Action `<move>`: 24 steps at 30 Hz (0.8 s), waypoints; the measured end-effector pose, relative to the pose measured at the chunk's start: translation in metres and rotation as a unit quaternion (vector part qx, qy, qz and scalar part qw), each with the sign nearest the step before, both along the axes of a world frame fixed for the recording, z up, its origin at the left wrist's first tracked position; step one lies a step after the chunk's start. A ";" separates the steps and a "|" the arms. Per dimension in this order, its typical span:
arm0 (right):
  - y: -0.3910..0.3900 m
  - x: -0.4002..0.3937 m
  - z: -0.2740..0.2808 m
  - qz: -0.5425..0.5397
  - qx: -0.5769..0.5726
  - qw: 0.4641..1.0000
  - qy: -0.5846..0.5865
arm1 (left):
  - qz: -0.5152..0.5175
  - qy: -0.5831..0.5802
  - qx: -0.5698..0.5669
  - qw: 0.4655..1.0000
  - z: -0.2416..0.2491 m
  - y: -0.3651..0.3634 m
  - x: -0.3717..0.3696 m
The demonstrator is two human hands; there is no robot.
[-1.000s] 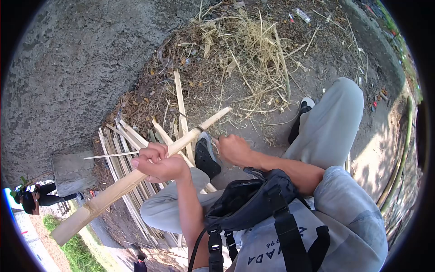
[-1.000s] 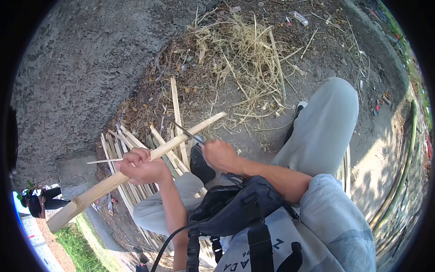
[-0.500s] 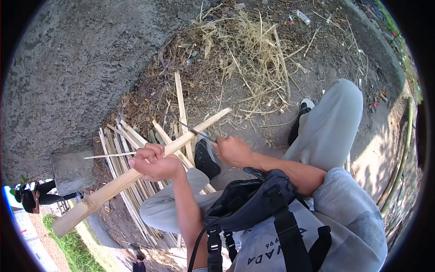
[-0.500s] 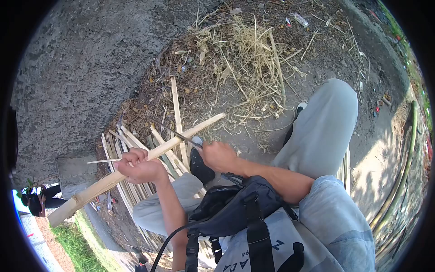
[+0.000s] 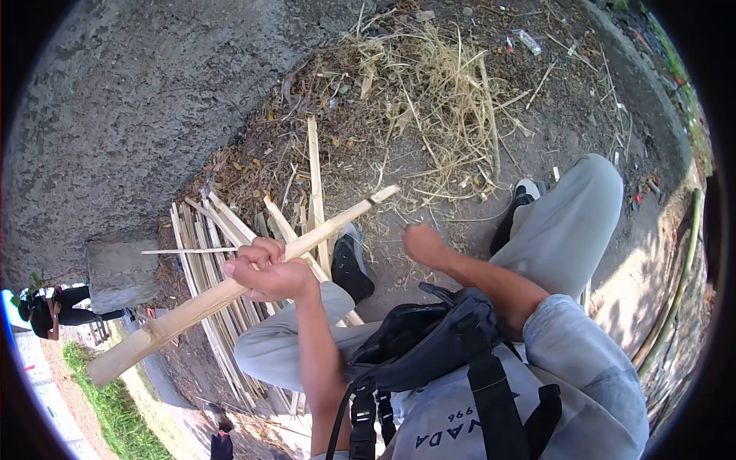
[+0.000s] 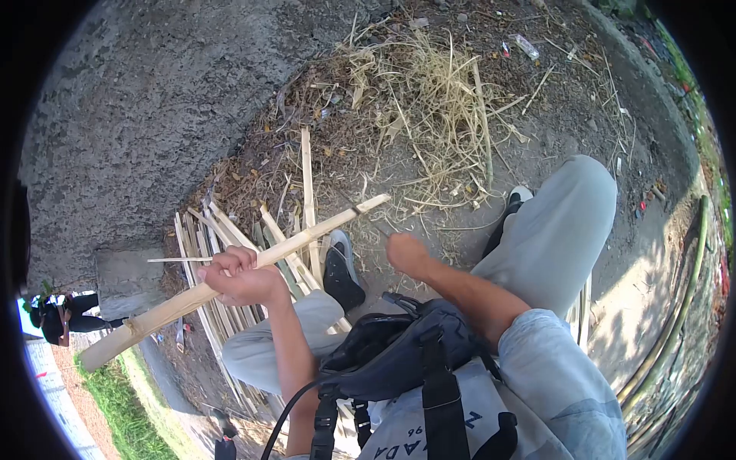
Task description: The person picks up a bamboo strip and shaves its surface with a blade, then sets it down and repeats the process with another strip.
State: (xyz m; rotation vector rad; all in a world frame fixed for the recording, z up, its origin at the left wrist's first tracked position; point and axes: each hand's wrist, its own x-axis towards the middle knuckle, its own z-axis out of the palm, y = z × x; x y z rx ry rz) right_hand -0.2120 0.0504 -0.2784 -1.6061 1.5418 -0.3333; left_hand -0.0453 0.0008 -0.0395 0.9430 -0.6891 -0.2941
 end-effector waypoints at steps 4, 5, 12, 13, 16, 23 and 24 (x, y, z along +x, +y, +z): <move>-0.014 0.001 0.053 0.034 -0.015 0.999 0.004 | -0.007 -0.001 -0.002 1.000 0.001 -0.004 0.001; -0.010 0.014 0.075 0.028 -0.033 0.999 -0.006 | -0.017 0.000 -0.007 1.000 -0.001 -0.003 0.000; 0.000 -0.025 -0.034 0.033 -0.020 0.996 0.077 | -0.046 -0.016 -0.039 0.998 -0.002 0.002 -0.008; -0.007 -0.020 -0.025 0.008 -0.013 0.999 0.052 | -0.051 -0.020 -0.041 0.998 -0.001 0.001 -0.010; -0.009 0.003 0.032 -0.023 -0.020 1.000 -0.005 | -0.056 -0.025 -0.018 0.998 0.001 0.001 -0.016; 0.002 -0.031 -0.037 0.001 -0.004 0.999 0.054 | -0.048 -0.016 -0.025 0.998 0.000 0.002 -0.009; -0.004 -0.038 -0.036 0.018 -0.002 0.996 0.086 | -0.055 -0.018 -0.030 0.998 0.001 -0.002 -0.007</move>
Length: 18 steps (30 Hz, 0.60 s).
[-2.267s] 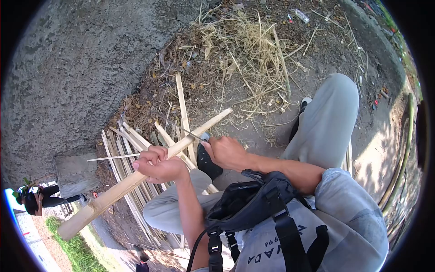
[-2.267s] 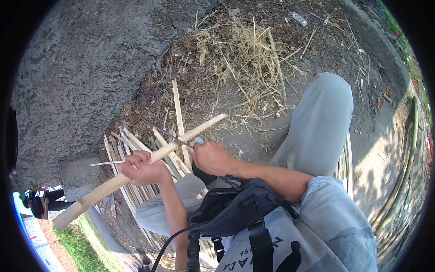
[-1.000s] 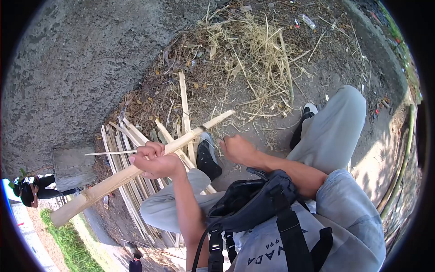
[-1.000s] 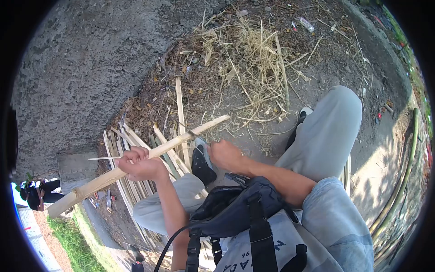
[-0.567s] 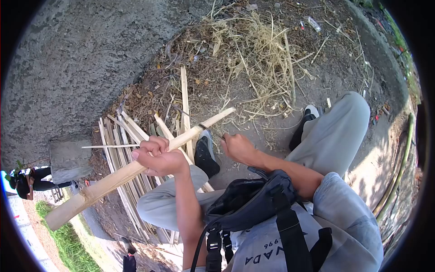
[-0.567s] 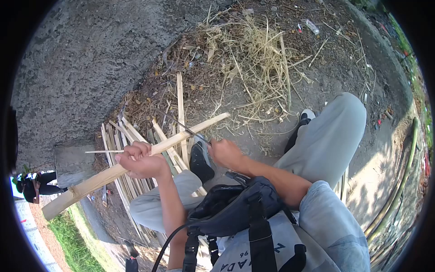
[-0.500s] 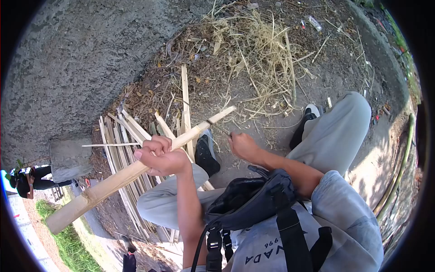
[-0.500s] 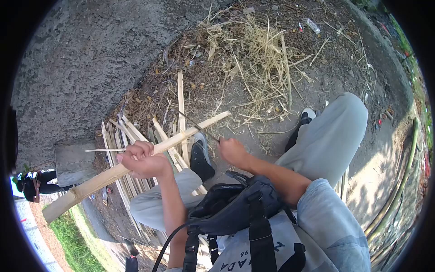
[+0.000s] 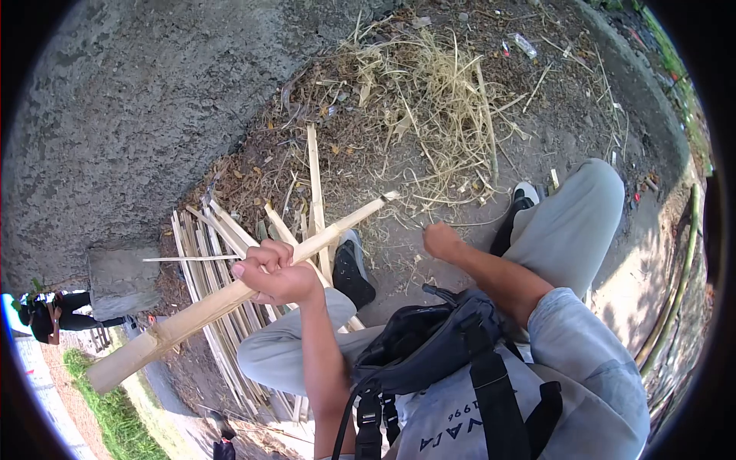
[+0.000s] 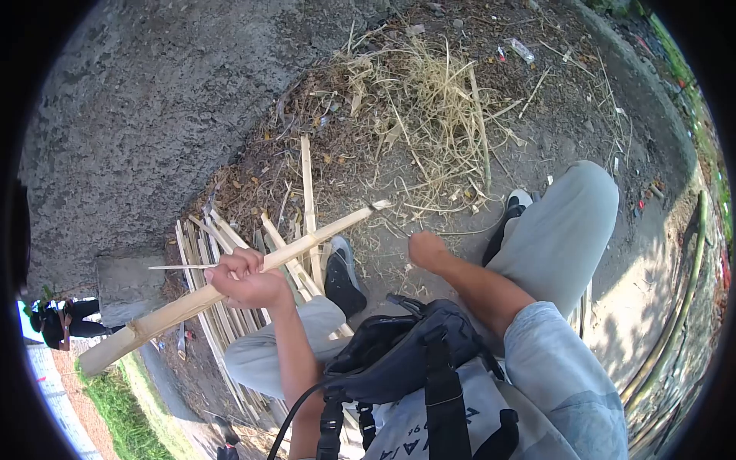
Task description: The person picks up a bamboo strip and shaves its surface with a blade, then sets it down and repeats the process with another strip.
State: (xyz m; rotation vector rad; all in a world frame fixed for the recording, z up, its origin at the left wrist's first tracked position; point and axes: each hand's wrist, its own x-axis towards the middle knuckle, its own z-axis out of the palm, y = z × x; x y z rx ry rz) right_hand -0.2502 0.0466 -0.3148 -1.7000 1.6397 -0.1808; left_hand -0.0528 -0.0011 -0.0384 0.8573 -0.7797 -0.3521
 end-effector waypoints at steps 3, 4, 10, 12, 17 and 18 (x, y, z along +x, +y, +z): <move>-0.009 0.024 0.052 -0.054 0.011 0.997 -0.048 | -0.016 0.004 0.004 1.000 0.000 -0.001 0.000; -0.009 0.033 0.071 -0.047 -0.015 0.996 -0.072 | -0.020 0.003 0.003 1.000 0.000 -0.001 -0.002; 0.024 0.031 0.021 -0.046 -0.021 0.997 -0.055 | -0.006 -0.011 0.015 1.000 -0.001 0.002 0.000; 0.012 0.003 0.000 -0.004 0.004 1.000 0.020 | 0.009 -0.007 0.021 1.000 0.000 0.000 0.005; 0.003 0.043 0.070 -0.023 -0.038 0.994 -0.100 | 0.001 -0.006 0.016 1.000 0.001 -0.007 0.001; 0.008 0.050 0.076 -0.022 -0.059 0.989 -0.133 | -0.002 -0.004 0.015 1.000 -0.001 -0.006 0.001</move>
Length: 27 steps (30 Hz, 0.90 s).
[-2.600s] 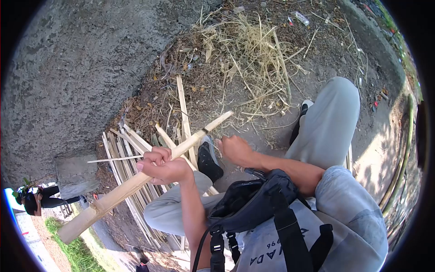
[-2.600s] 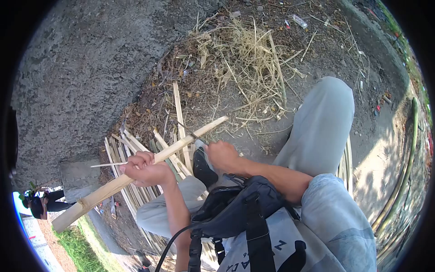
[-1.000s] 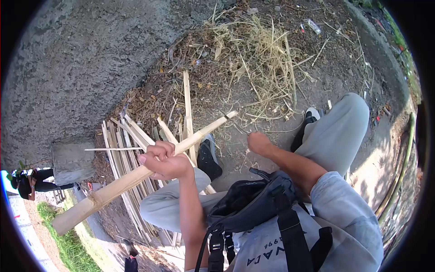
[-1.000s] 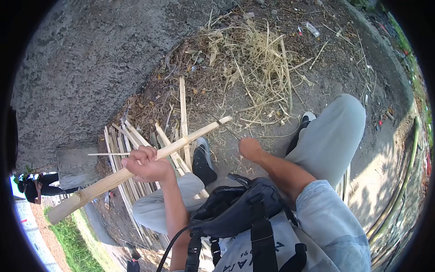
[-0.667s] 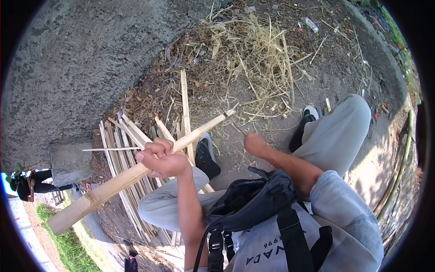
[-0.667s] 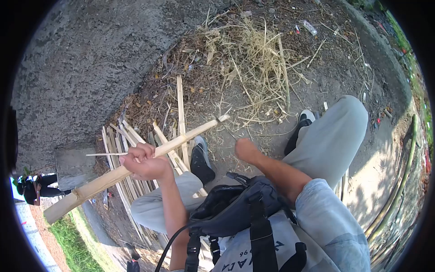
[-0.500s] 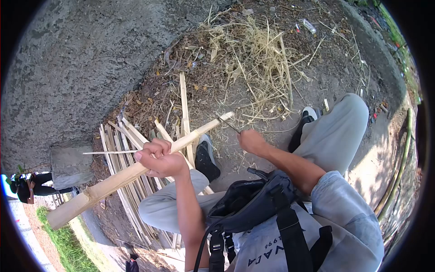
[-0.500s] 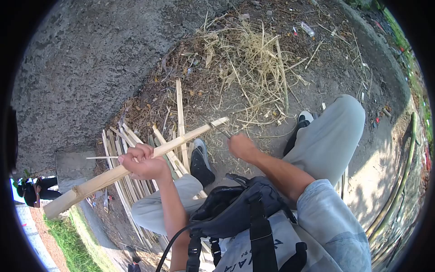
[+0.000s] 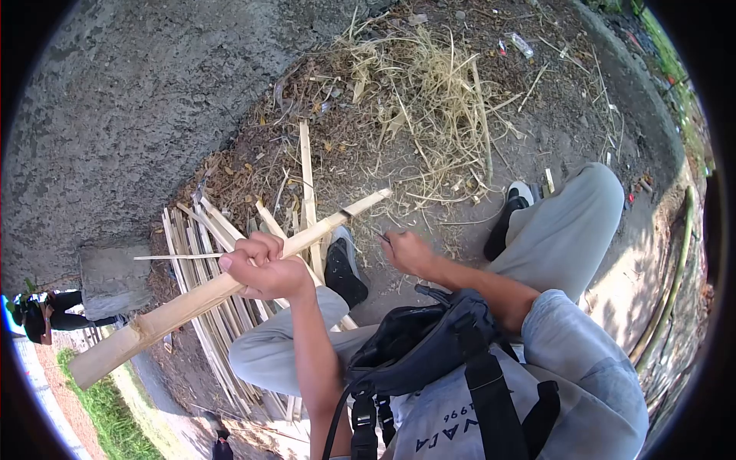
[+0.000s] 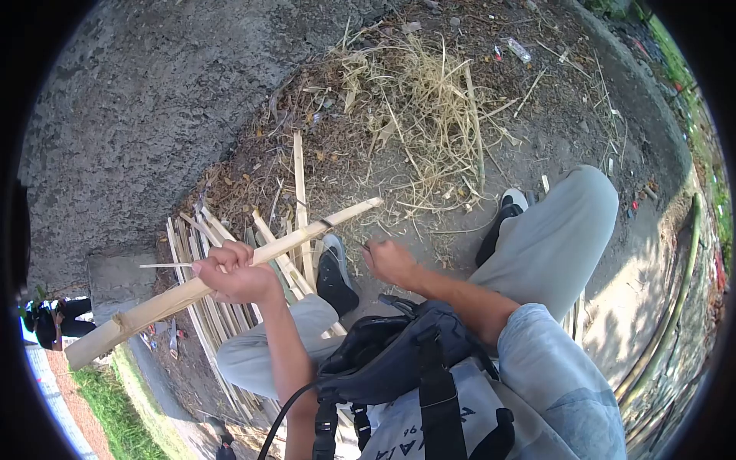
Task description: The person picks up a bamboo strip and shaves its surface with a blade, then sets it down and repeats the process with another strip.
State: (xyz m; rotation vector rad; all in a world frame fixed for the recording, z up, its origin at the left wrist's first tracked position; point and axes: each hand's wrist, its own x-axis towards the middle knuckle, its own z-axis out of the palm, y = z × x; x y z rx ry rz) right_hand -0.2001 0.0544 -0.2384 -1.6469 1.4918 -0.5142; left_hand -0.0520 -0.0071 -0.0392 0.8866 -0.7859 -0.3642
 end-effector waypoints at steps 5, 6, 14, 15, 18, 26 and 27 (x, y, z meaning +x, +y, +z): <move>0.007 -0.045 -0.095 -0.026 0.092 0.989 0.115 | 0.012 0.008 -0.003 1.000 0.002 0.003 0.004; 0.006 -0.052 -0.099 -0.026 0.099 0.985 0.142 | 0.006 0.006 -0.004 1.000 0.003 0.002 0.003; 0.005 -0.007 -0.054 -0.047 0.091 0.993 0.058 | 0.006 -0.011 0.015 1.000 0.006 -0.006 -0.006; 0.005 -0.017 -0.075 -0.064 0.116 0.988 0.082 | -0.001 -0.012 0.016 1.000 0.006 -0.007 -0.005; -0.009 -0.058 -0.097 0.039 0.108 0.979 0.166 | -0.016 -0.015 0.006 1.000 0.010 -0.015 -0.007; -0.005 -0.014 -0.090 -0.054 0.127 0.987 0.079 | -0.032 -0.021 0.013 0.999 0.009 -0.013 -0.021; -0.005 -0.022 -0.117 -0.053 0.153 0.982 0.098 | -0.036 -0.029 0.003 0.999 0.010 -0.013 -0.022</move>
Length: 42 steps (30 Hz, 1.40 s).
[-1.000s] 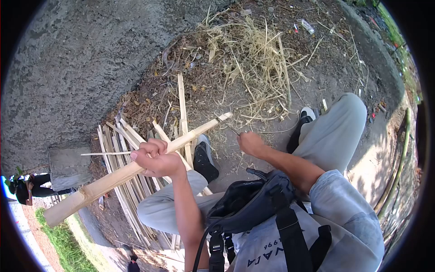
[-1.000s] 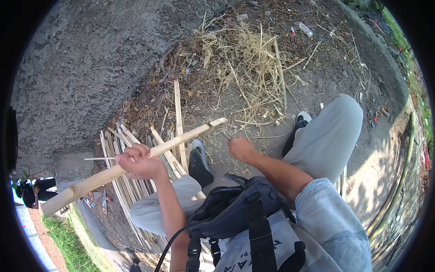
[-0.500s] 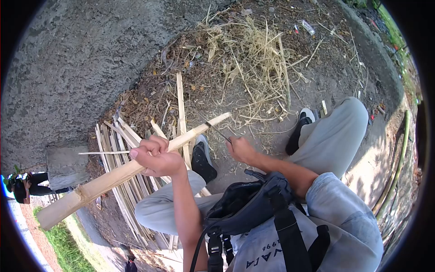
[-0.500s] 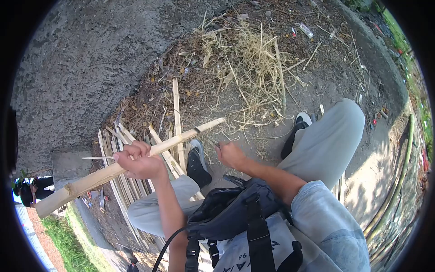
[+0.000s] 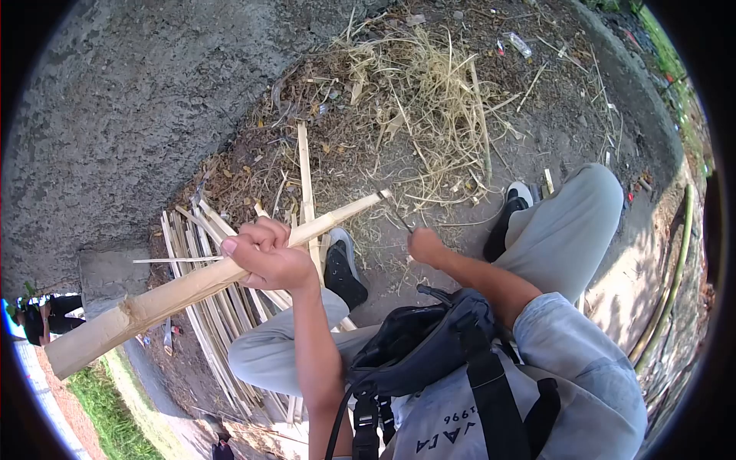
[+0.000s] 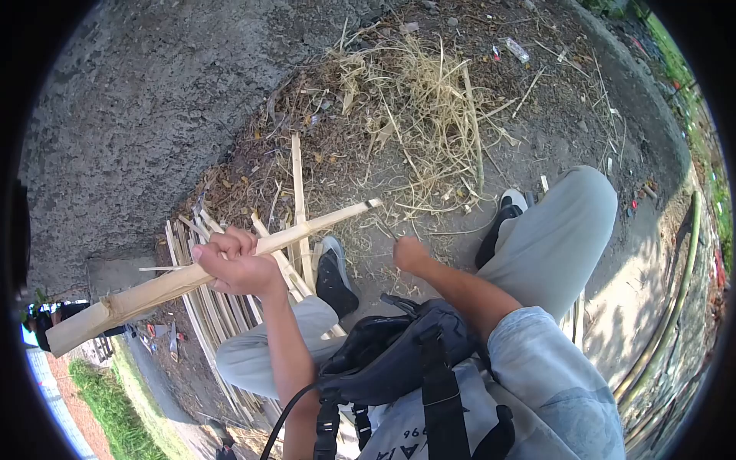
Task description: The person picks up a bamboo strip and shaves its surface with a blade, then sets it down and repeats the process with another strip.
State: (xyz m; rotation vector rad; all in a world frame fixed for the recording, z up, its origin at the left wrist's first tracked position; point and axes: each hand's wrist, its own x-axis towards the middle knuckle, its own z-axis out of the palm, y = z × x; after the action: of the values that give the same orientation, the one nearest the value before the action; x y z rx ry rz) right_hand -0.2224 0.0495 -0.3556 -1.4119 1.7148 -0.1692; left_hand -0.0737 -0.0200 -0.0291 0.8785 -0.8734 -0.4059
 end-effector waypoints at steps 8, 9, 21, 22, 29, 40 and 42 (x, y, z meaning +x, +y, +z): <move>-0.009 0.002 0.038 0.007 -0.012 1.000 0.004 | 0.013 0.003 0.023 1.000 -0.001 -0.006 0.005; 0.001 0.005 0.028 0.004 -0.001 1.000 0.003 | 0.016 0.003 0.030 0.999 -0.001 -0.003 0.007; 0.005 -0.009 -0.005 0.041 -0.011 0.999 0.029 | 0.018 0.026 0.058 0.998 0.007 -0.028 0.018; -0.006 -0.012 -0.001 0.014 -0.007 1.000 0.024 | 0.009 0.025 0.058 0.998 0.008 -0.033 0.018; -0.013 0.023 0.063 -0.048 -0.075 0.996 -0.012 | -0.022 0.007 0.057 0.998 0.016 -0.061 -0.001; -0.032 0.033 0.097 -0.086 -0.134 0.983 -0.090 | -0.047 -0.023 0.026 0.998 0.016 -0.069 -0.008; -0.044 0.046 0.152 -0.090 -0.172 0.974 -0.121 | -0.048 -0.027 0.020 0.998 0.013 -0.068 -0.006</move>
State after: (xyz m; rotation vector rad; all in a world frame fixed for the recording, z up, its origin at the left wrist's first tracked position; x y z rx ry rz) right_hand -0.1761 0.0053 -0.2034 -1.4079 1.6599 -0.7395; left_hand -0.0799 -0.0884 -0.0164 0.8905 -0.9627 -0.4863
